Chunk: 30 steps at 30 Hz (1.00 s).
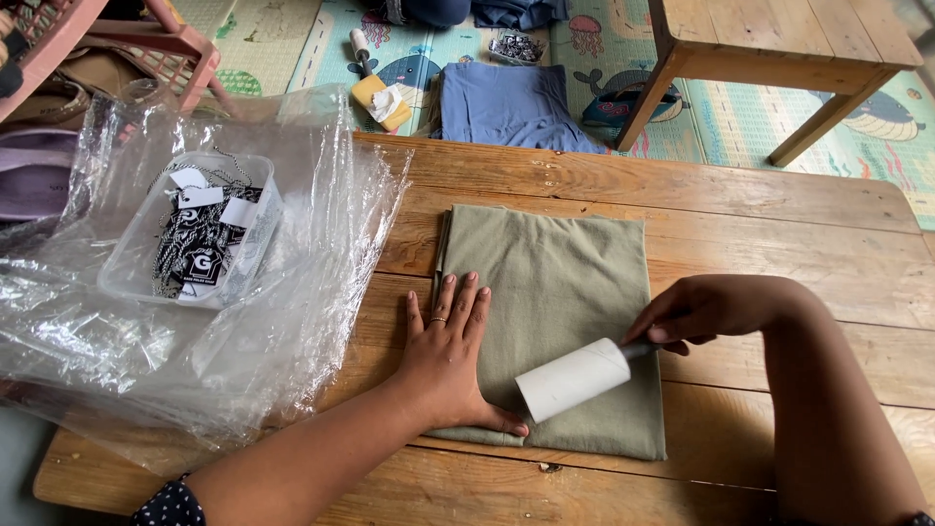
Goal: The person prepares a t-shirt for retail by smoothing it on a table, lint rolling both sides, folding it neatly, attaching a brand tag, and finally placing it into a clear plastic bag.
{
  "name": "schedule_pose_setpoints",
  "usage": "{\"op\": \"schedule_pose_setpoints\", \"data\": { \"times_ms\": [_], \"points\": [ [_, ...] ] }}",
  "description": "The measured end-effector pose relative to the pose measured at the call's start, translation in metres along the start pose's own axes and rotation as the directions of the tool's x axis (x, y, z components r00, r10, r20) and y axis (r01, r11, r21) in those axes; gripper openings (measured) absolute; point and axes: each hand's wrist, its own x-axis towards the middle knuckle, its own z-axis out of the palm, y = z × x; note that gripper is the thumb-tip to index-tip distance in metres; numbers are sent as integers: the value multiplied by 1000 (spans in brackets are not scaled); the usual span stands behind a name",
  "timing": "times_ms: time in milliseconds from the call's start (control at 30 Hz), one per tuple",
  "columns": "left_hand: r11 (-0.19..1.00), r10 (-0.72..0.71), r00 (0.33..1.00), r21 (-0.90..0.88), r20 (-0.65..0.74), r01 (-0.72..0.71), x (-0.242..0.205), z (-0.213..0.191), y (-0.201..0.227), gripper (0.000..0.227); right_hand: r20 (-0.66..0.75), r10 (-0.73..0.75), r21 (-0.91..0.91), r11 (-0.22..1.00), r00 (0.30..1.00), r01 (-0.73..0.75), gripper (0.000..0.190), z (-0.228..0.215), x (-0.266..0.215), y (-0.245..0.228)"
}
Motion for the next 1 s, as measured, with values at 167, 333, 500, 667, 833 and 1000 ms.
{"op": "schedule_pose_setpoints", "data": {
  "times_ms": [167, 333, 500, 667, 833, 1000],
  "points": [
    [999, -19, 997, 34, 75, 16, 2, -4, 2, 171, -260, 340, -47, 930, 904, -364, 34, 0, 28, -5],
    [998, -58, 996, 1, 72, 58, -3, -21, 10, 163, -617, 232, -127, 914, 752, -385, 35, -3, 54, 6],
    [996, -88, 995, -13, 49, 89, 6, -19, 10, 157, -880, 52, -183, 879, 471, -439, 33, -17, 39, 15],
    [904, 218, 891, 427, -398, -31, 6, 27, 15, 162, -241, -27, 90, 995, 970, 50, 34, -32, -41, 42],
    [985, 171, 959, 60, -227, -162, 5, 26, 17, 144, 64, 304, 80, 948, 950, -309, 34, -27, -17, 57],
    [986, 163, 954, 67, -253, -151, 3, 27, 20, 150, -239, 397, 181, 915, 886, -361, 34, -24, -4, 45]
  ]
}}
